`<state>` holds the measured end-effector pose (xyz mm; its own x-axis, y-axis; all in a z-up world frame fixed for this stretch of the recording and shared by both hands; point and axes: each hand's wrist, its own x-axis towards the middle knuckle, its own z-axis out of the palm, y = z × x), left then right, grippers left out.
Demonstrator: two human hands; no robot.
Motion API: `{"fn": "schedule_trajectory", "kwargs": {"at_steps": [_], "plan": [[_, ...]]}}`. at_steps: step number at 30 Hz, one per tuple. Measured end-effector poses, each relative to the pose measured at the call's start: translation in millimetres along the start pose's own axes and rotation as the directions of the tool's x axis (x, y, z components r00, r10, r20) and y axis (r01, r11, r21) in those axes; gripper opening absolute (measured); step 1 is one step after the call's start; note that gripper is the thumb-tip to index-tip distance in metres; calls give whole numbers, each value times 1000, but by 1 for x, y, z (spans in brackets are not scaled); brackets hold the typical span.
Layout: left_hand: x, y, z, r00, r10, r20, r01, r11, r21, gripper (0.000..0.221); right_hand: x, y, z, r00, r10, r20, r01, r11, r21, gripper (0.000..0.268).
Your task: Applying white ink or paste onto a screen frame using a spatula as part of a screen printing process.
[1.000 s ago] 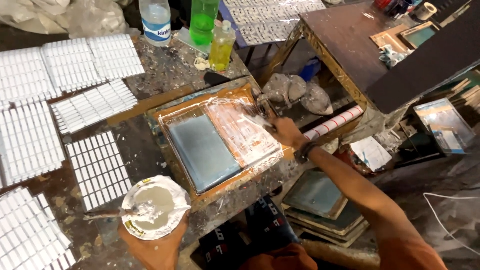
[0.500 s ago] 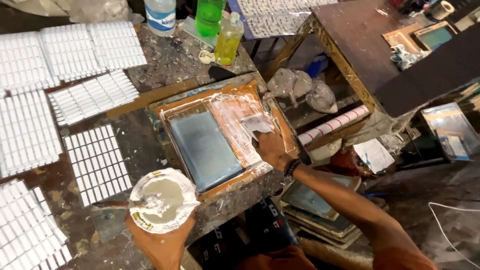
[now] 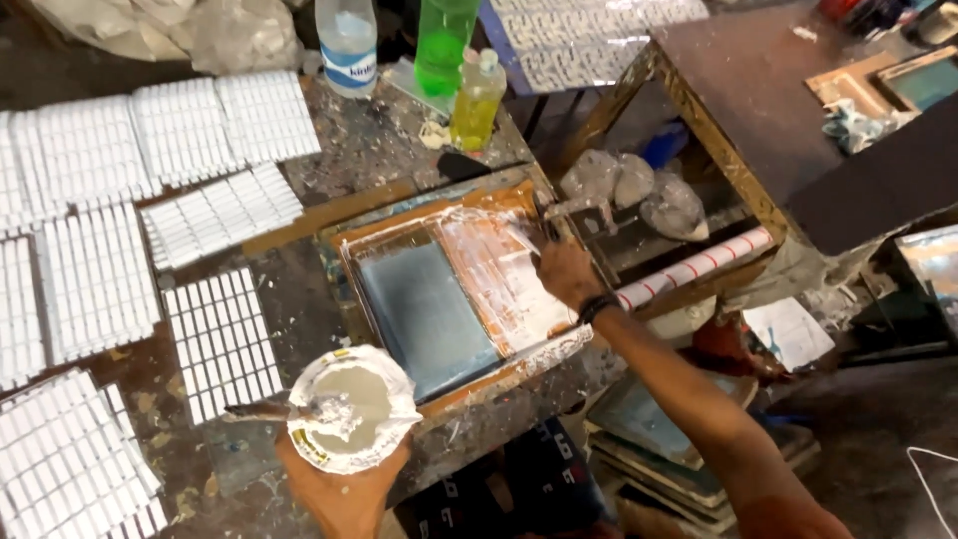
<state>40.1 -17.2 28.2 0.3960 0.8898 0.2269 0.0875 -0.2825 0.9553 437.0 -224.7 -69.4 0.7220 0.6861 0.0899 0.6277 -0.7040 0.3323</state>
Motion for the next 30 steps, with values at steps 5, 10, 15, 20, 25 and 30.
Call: {"fn": "schedule_trajectory", "kwargs": {"at_steps": [5, 10, 15, 20, 25, 30], "plan": [[-3, 5, 8, 998, -48, 39, 47, 998, 40, 111, -19, 5, -75, 918, 11, 397, -145, 940, 309, 35], [-6, 2, 20, 998, -12, 62, 9, 998, 61, 114, -82, 18, -96, 834, -552, 2, 495, 749, 439, 63], [-10, 9, 28, 995, -23, 99, 19, 999, 46, 114, -99, 24, -91, 812, -583, -14, 521, 715, 467, 47], [-15, 14, 32, 991, -66, 120, 61, 997, 51, 117, -60, 21, -104, 627, -442, 642, 347, 896, 278, 40], [-20, 21, 37, 985, -95, 142, 97, 995, -5, 112, 9, 13, -27, 547, -645, 534, 240, 732, 638, 47], [-20, 28, 42, 984, -96, 148, 106, 993, -57, 112, 57, -7, 34, 247, -829, 502, 308, 558, 770, 42]]}}
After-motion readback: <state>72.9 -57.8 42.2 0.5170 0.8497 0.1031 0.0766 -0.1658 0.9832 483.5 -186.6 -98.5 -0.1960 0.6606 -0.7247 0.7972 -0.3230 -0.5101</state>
